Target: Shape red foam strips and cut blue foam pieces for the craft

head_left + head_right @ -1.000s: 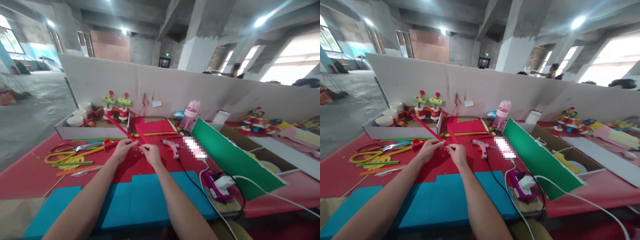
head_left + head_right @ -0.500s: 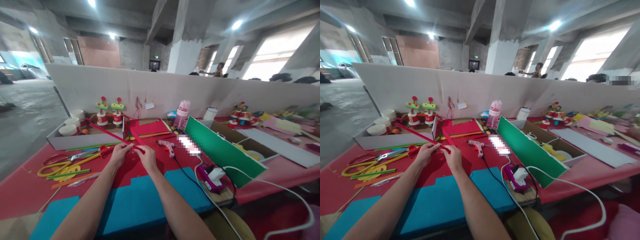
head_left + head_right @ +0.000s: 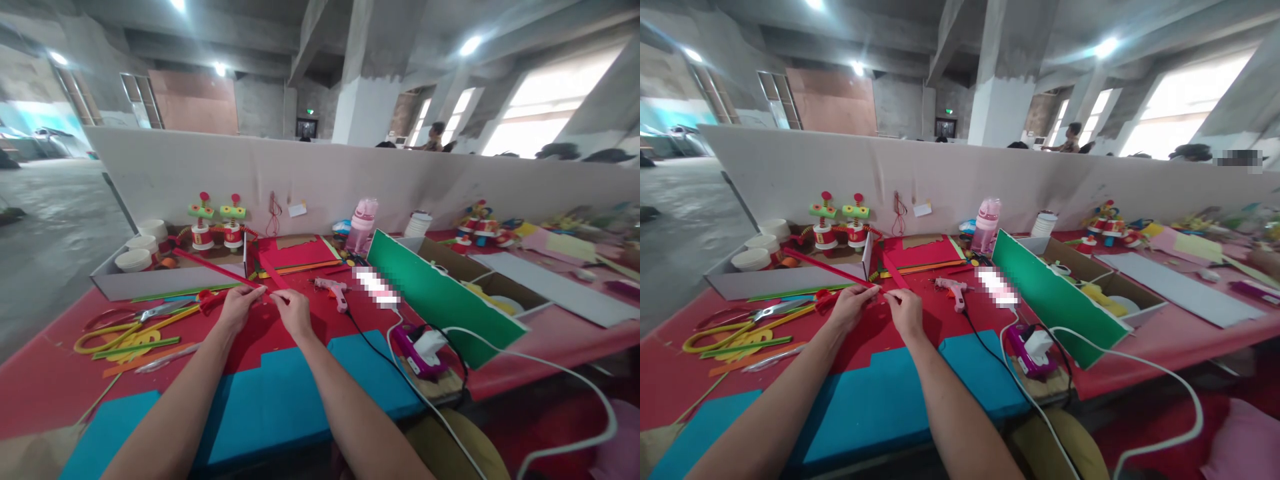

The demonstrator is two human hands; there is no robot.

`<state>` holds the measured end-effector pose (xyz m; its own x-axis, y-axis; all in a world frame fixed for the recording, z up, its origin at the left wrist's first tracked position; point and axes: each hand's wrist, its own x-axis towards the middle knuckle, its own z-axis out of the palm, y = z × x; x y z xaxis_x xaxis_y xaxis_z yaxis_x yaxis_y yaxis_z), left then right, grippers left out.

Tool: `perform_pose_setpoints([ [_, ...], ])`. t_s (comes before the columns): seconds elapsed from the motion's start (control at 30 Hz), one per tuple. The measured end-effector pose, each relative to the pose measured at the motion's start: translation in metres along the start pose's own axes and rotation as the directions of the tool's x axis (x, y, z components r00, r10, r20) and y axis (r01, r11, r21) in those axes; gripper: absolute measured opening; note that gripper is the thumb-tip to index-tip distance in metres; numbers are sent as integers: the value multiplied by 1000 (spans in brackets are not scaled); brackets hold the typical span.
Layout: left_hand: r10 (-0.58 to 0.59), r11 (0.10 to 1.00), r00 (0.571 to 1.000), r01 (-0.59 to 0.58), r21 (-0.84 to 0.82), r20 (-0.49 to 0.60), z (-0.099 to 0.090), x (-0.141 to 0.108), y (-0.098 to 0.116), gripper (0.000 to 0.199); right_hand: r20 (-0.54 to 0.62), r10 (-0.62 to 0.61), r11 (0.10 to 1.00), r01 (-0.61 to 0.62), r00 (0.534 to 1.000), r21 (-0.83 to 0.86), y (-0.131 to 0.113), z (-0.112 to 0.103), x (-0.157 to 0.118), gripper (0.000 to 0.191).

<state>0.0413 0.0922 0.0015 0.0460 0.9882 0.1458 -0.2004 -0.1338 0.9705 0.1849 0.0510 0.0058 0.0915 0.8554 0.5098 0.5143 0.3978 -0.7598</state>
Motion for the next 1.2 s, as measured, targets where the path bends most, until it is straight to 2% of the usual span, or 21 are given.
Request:
perform_pose_setpoints([
  [0.13,24,999,1000,-24,34,8,2,-1,2,30,36,11,1000,-10,999,-25,0,-2,1,18],
  [0.3,15,998,999,-18,64,49,1,-3,2,31,56,-65,978,75,996,-195,-2,0,1,13],
  [0.43,-5,998,998,0,70,65,1,-3,2,31,81,-65,957,85,995,-277,-4,3,0,18],
  [0.73,-26,999,999,25,-35,-25,-8,3,0,32,92,-76,967,95,993,-235,2,-2,-1,17],
  [1.2,-48,995,996,42,-92,-70,-19,10,2,31,116,-106,977,125,988,-172,9,-5,-1,24],
])
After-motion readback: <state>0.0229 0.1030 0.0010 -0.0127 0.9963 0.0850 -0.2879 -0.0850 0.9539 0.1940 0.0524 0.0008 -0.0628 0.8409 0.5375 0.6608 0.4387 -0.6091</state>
